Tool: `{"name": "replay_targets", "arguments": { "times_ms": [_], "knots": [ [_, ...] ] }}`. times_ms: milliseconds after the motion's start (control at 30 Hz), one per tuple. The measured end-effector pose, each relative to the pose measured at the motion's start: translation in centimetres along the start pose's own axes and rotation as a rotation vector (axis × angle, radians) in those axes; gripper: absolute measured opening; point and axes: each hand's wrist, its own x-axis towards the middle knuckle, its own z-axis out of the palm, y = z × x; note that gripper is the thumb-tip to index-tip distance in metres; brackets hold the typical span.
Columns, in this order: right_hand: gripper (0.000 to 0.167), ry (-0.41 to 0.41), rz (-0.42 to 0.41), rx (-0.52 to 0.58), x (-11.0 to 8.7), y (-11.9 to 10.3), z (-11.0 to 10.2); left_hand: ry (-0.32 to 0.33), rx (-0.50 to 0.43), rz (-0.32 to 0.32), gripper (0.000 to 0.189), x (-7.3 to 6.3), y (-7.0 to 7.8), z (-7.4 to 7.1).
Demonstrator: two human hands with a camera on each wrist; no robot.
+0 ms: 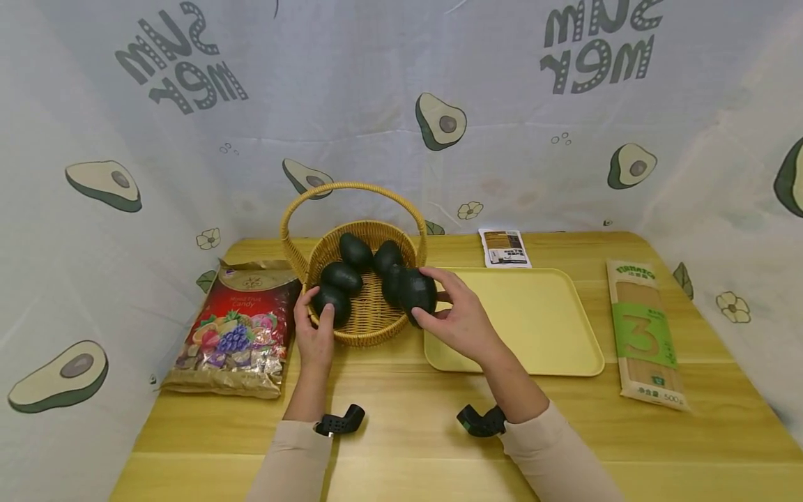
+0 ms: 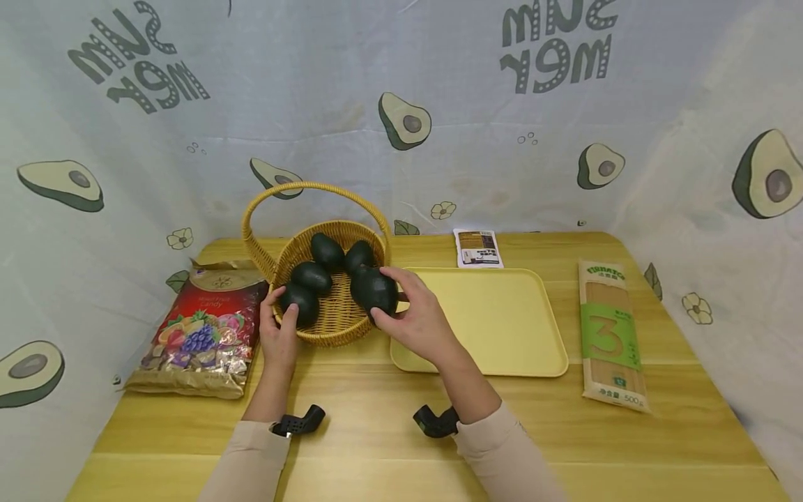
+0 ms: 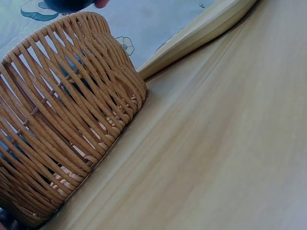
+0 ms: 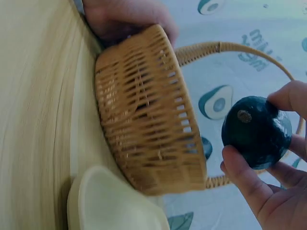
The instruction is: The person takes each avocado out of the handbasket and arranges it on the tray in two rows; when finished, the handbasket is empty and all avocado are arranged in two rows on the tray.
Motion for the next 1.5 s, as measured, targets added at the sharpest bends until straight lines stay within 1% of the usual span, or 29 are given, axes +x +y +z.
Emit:
{"name": "replay_targets", "arguments": {
  "times_ms": [133, 300, 400, 533, 700, 933, 1267, 1500],
  "knots": [
    [0.066, 0.008, 0.031, -0.025, -0.4, 1.0, -1.3, -0.002, -0.003, -0.001, 0.038, 0.0, 0.0, 0.0],
    [0.066, 0.045, 0.092, -0.059, -0.1, 2.7, -2.5, -0.012, -0.015, 0.013, 0.039, 0.2, 0.0, 0.0],
    [0.066, 0.065, 0.133, -0.090, 0.5, 3.9, -3.0, -0.018, -0.018, 0.014, 0.039, 0.2, 0.0, 0.1],
    [0.066, 0.086, 0.166, -0.166, 1.9, 5.6, -2.9, -0.022, -0.015, 0.020, 0.039, 0.2, 0.0, 0.1],
    [0.067, 0.075, 0.192, -0.221, 3.8, 7.0, -2.3, -0.016, -0.010, 0.025, 0.038, 0.3, -0.2, 0.1],
    [0.068, 0.024, 0.193, -0.304, 5.2, 7.7, -1.4, -0.015, -0.008, 0.017, 0.038, 0.1, -0.2, 0.2],
    [0.068, 0.016, 0.197, -0.334, 5.8, 8.1, -0.8, -0.013, -0.009, 0.021, 0.038, 0.0, -0.2, 0.0],
    [0.070, 0.014, 0.208, -0.339, 5.9, 8.6, -0.7, -0.007, -0.011, 0.000, 0.039, 0.0, -0.1, 0.0]
  ]
}}
